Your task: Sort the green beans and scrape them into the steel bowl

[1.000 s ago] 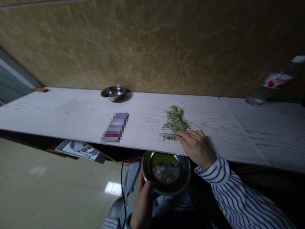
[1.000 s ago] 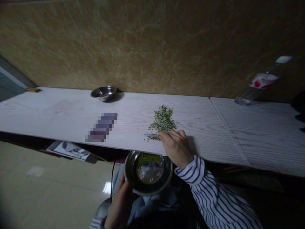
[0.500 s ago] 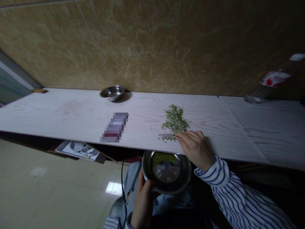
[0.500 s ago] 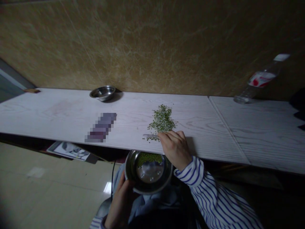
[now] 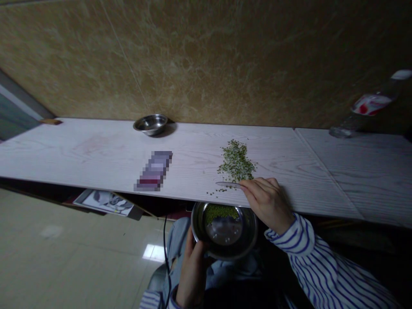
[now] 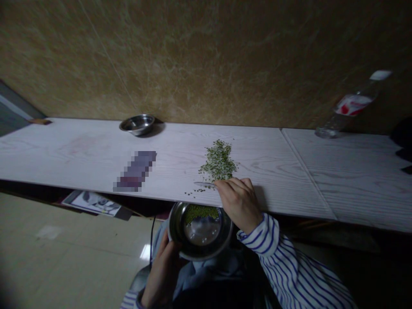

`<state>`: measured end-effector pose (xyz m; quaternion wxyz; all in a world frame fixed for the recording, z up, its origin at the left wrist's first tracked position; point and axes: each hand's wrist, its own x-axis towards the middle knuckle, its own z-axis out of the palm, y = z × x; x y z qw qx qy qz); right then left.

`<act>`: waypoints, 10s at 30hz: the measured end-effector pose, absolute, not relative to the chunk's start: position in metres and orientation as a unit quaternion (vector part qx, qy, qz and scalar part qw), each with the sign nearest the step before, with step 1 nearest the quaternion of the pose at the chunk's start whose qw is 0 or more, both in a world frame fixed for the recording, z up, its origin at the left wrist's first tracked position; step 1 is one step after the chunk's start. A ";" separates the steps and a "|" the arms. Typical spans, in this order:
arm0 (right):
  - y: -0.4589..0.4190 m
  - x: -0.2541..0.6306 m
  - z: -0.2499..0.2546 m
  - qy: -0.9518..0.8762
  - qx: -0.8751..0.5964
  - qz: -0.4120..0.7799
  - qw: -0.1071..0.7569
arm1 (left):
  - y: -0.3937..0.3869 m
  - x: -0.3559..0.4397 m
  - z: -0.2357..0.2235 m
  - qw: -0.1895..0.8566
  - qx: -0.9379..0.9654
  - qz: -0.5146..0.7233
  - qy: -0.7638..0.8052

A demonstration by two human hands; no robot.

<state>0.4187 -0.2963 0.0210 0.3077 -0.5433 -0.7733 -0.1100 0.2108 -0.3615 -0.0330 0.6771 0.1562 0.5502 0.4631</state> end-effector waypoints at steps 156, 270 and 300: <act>-0.314 0.423 0.016 -0.734 -0.585 -0.106 0.328 | -0.367 0.207 -0.046 0.689 0.172 0.431 0.557; -0.309 0.416 0.016 -0.745 -0.573 -0.058 0.337 | -0.356 0.195 -0.048 0.667 0.162 0.459 0.564; -0.326 0.383 0.021 -0.767 -0.540 -0.035 0.344 | -0.356 0.204 -0.025 0.679 0.172 0.471 0.536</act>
